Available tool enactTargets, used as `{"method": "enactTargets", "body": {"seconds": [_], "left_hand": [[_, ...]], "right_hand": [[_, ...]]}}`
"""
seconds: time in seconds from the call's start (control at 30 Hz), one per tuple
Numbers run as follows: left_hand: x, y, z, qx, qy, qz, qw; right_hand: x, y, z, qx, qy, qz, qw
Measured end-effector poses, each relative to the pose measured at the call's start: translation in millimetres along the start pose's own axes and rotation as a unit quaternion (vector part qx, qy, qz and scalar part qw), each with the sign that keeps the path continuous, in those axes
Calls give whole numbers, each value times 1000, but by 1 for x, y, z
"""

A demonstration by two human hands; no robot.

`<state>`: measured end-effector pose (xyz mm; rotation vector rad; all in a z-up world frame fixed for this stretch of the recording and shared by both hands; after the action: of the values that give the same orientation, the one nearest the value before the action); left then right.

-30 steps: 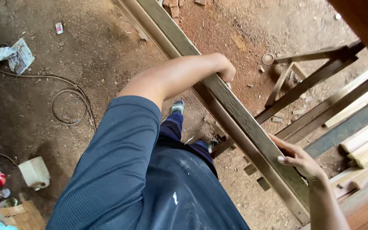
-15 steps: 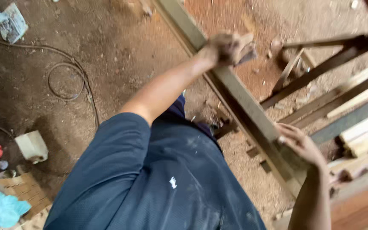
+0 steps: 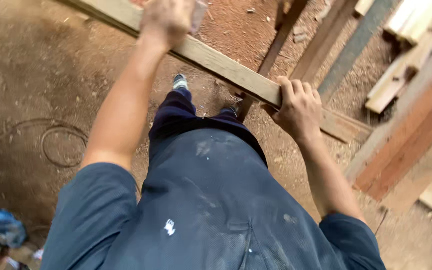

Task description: The person sands a wooden beam by hand with sandpaper, rubbing the paper vigorously across the flat surfaces and edges of the wood.

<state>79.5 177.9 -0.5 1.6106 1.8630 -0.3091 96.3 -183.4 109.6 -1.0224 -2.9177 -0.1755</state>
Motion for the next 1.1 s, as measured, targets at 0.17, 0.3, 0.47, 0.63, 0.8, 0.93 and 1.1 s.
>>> {"method": "enactTargets", "body": {"seconds": [0.17,0.3,0.47,0.63,0.8,0.93,1.1], "left_hand": [[23,-1,-23,-23,-166,-21,986],[50,-1,-48,36,-126,64,989],[88,-12,-67,-5,-423,-41,905],[79,-15,-72,34,-199,-25,979],[93,-17,-82,103,-325,-49,939],[112,-16,-83,86,-403,43,910],[105,-18,-94,83,-335,118,931]], "right_hand": [[-24,-5,31,-65,2,-46,997],[-35,-7,55,-80,-36,-64,994],[-26,18,63,53,-70,122,989],[43,48,53,-130,-95,193,968],[192,149,72,-333,73,163,926],[242,210,89,-147,319,315,882],[233,175,100,-366,320,181,855]]}}
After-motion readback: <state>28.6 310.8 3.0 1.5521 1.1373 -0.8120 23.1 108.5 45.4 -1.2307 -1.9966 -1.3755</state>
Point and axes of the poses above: each hand's wrist, its own y-axis towards the middle knuckle, its own z-axis out of the palm, x = y × z, the point moved 2 cm from there along y, towards the middle knuckle, and after that the axes turned 8 degrees about -x, right-handed, at the moved point
